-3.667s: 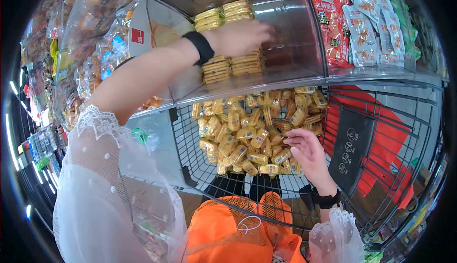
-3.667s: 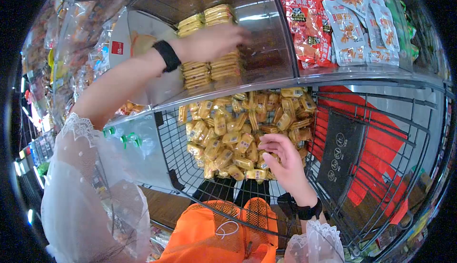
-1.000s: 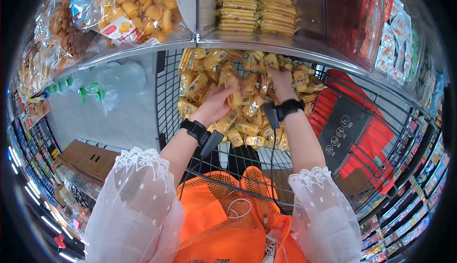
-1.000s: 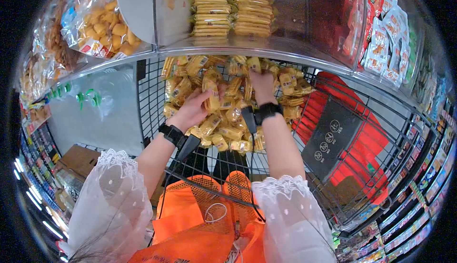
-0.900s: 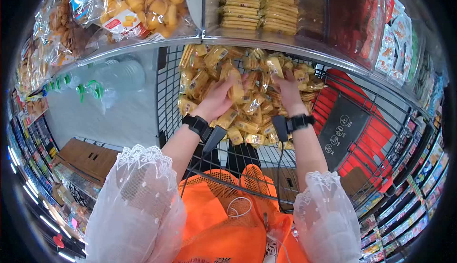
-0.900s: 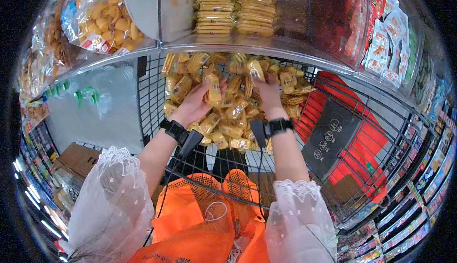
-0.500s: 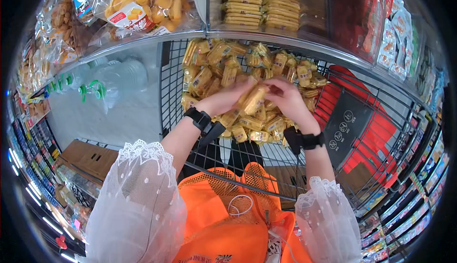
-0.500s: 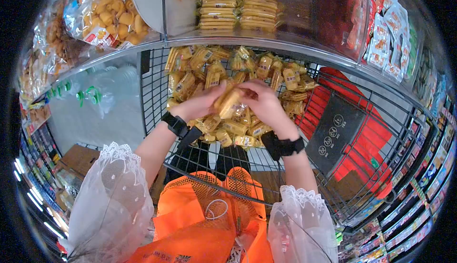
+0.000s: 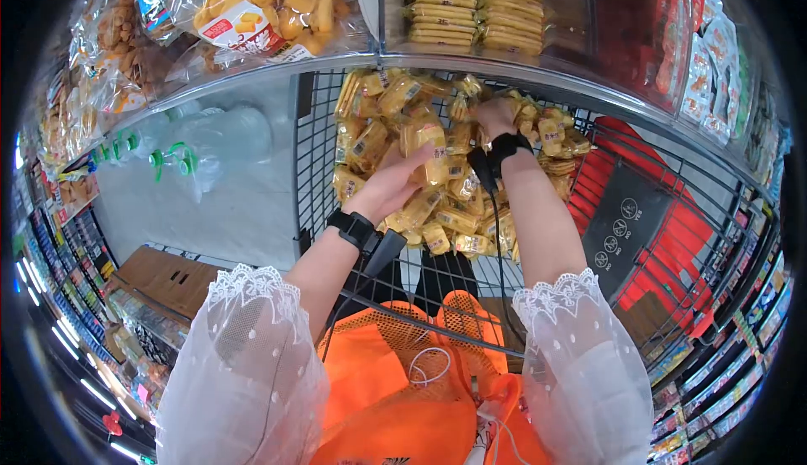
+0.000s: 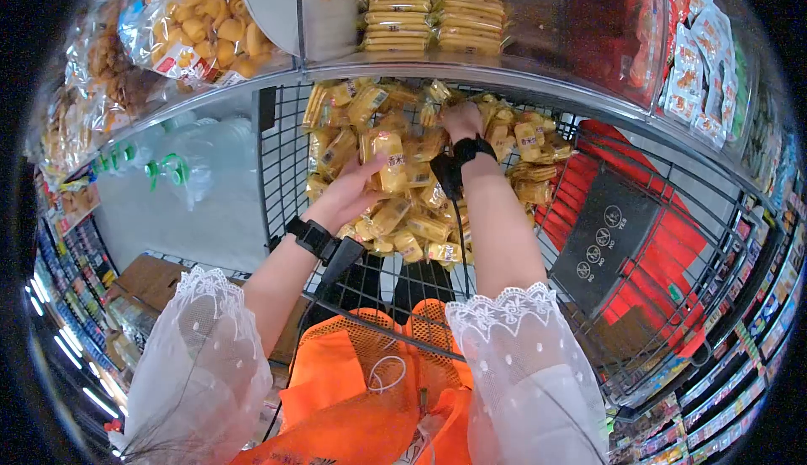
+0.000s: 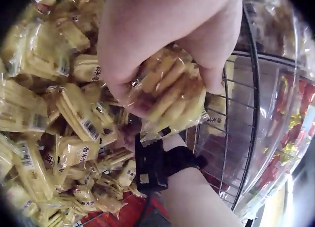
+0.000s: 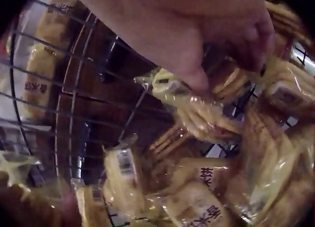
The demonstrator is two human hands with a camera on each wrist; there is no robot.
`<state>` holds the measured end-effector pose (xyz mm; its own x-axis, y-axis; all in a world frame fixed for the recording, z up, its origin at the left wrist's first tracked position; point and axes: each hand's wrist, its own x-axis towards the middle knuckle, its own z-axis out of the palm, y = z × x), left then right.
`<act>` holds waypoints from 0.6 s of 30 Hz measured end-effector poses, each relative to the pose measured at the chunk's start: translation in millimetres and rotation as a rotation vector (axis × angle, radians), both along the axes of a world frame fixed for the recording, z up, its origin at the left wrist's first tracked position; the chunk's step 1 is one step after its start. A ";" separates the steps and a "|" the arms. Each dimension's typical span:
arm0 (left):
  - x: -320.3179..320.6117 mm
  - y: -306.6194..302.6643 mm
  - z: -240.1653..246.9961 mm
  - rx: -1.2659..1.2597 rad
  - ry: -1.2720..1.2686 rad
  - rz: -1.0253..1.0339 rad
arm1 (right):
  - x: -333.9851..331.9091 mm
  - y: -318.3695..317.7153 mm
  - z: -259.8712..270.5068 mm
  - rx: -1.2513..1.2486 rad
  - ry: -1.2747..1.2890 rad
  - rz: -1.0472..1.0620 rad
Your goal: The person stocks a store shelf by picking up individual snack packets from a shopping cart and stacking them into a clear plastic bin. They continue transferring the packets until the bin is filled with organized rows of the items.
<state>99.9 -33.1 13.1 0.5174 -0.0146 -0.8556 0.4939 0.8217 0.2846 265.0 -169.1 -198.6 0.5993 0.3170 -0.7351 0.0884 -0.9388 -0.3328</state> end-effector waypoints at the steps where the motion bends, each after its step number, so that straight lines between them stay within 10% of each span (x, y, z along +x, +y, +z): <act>1: 0.2 1.9 0.5 0.020 0.001 -0.026 | -4.9 4.9 0.9 0.110 0.010 -0.091; 6: 7.3 4.8 3.8 0.024 0.035 0.057 | -18.4 -20.9 69.0 0.243 0.012 -0.346; 8: 4.6 6.6 -6.0 0.003 0.005 0.104 | -16.2 -43.1 88.8 0.102 0.010 0.134; 9: 4.1 6.8 -4.8 0.027 0.016 0.080 | -28.1 -41.4 143.2 0.326 0.043 -0.413; 11: 7.9 5.8 -3.0 0.070 0.026 0.032 | -41.5 -53.2 173.8 0.674 0.272 -0.657; 18: 15.2 -21.9 -6.3 0.154 -0.237 -0.111 | -81.8 -40.8 240.8 0.789 0.543 -0.757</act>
